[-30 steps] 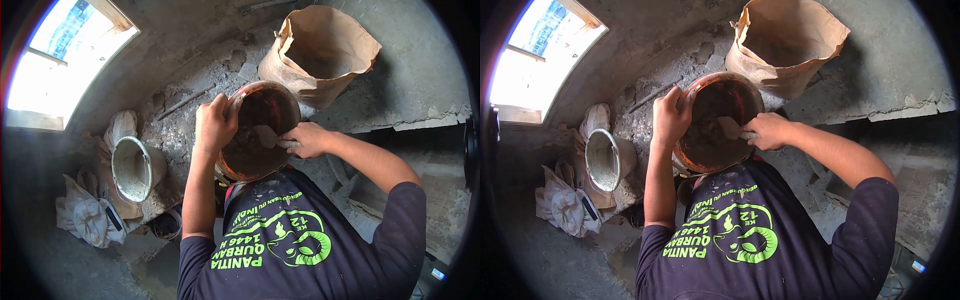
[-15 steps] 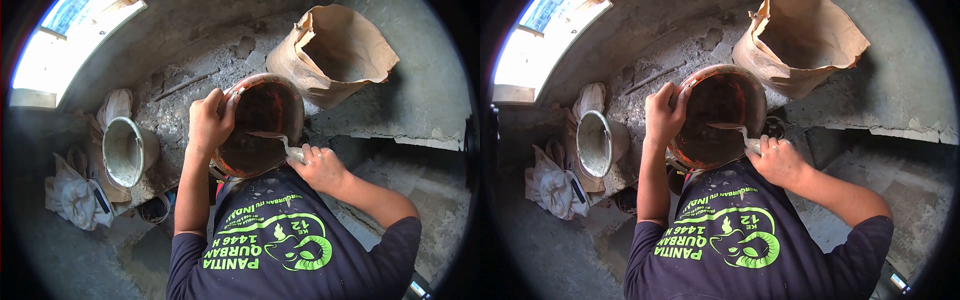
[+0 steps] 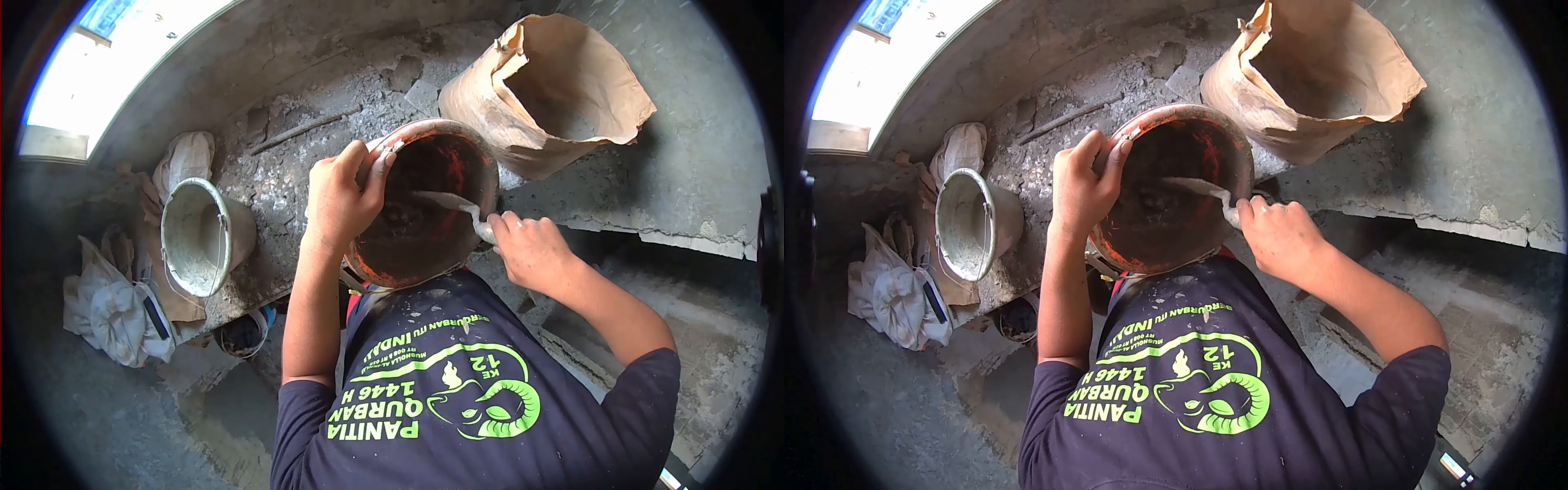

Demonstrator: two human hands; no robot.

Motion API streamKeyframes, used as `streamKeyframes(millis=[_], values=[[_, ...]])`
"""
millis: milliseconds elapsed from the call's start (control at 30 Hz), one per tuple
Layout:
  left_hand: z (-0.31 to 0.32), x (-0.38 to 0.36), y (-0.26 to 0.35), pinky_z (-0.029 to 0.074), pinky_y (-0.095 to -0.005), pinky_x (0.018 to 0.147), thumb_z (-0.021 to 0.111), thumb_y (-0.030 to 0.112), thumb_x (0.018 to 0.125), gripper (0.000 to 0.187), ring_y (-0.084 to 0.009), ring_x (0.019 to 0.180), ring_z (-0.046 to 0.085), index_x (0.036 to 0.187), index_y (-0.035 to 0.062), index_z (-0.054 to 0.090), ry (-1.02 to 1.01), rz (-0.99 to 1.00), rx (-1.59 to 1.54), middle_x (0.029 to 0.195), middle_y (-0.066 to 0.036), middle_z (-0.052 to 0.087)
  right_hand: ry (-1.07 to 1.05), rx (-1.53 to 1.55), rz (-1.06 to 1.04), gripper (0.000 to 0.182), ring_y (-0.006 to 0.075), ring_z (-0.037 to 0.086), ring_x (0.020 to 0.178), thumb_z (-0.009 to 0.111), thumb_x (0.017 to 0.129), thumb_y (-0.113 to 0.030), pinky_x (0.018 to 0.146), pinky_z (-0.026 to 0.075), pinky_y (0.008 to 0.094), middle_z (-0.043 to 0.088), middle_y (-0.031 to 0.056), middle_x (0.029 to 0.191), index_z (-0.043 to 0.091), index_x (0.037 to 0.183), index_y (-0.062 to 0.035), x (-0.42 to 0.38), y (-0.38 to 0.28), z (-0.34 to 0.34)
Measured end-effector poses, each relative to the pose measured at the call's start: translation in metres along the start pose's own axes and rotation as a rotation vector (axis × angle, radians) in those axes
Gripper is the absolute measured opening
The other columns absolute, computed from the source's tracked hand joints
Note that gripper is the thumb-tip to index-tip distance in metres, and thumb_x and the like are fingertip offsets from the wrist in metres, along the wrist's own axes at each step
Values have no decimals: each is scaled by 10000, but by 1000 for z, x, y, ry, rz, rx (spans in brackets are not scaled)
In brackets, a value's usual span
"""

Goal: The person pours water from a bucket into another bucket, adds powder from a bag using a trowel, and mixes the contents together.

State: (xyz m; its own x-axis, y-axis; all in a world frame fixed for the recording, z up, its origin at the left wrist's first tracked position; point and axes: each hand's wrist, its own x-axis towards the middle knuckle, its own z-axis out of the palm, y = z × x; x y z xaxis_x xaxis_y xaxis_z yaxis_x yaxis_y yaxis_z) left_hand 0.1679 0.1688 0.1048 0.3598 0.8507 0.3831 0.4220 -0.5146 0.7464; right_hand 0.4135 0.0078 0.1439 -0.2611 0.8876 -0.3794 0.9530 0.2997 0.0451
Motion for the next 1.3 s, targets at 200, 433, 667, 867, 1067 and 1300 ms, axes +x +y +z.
streamKeyframes(millis=[200, 433, 667, 867, 1067, 1300], values=[[-2, 1, 0, 397, -383, 484, 744, 173, 921, 360, -334, 453, 481, 712, 10, 500, -26, -34, 1, 549, -169, 481, -151, 94, -8, 359, 316, 735, 753, 638, 965, -330, 665, 590, 419, 703, 169, 824, 622, 1112, -2, 2, -14, -1], [8, 2, 12, 397, -391, 486, 734, 179, 929, 362, -360, 466, 466, 709, 7, 505, -18, 30, -5, 548, -182, 465, -198, -58, 38, 191, 271, 759, 908, 707, 801, -179, 757, 605, 405, 769, 136, 943, 795, 929, -68, 90, 0, -10], [1, -3, 3, 380, -374, 487, 728, 171, 930, 357, -307, 446, 441, 710, 4, 503, 11, -24, 3, 547, -167, 463, -144, -125, 95, 198, 273, 757, 825, 704, 855, -235, 686, 597, 411, 751, 145, 862, 743, 915, -50, 67, -2, -42], [-2, 0, -1, 387, -379, 487, 729, 175, 931, 355, -316, 451, 462, 716, 3, 504, -4, -30, -15, 553, -173, 472, 84, -73, 217, 306, 269, 751, 777, 592, 994, -352, 642, 588, 421, 728, 132, 825, 664, 1019, -56, 59, 2, -46], [-6, 11, -7, 435, -410, 495, 734, 145, 917, 337, -394, 505, 572, 713, 10, 501, -5, -58, 63, 564, -197, 527, 14, 99, 135, 165, 277, 758, 829, 638, 852, -145, 699, 613, 414, 746, 147, 865, 710, 943, -29, 61, -27, 8], [-2, 19, -6, 352, -366, 478, 721, 192, 945, 371, -244, 452, 378, 715, -4, 507, -40, -66, 5, 542, -155, 428, -21, 11, 33, 171, 253, 760, 800, 631, 848, -141, 651, 603, 387, 741, 132, 817, 712, 933, -17, 29, -30, -12]])
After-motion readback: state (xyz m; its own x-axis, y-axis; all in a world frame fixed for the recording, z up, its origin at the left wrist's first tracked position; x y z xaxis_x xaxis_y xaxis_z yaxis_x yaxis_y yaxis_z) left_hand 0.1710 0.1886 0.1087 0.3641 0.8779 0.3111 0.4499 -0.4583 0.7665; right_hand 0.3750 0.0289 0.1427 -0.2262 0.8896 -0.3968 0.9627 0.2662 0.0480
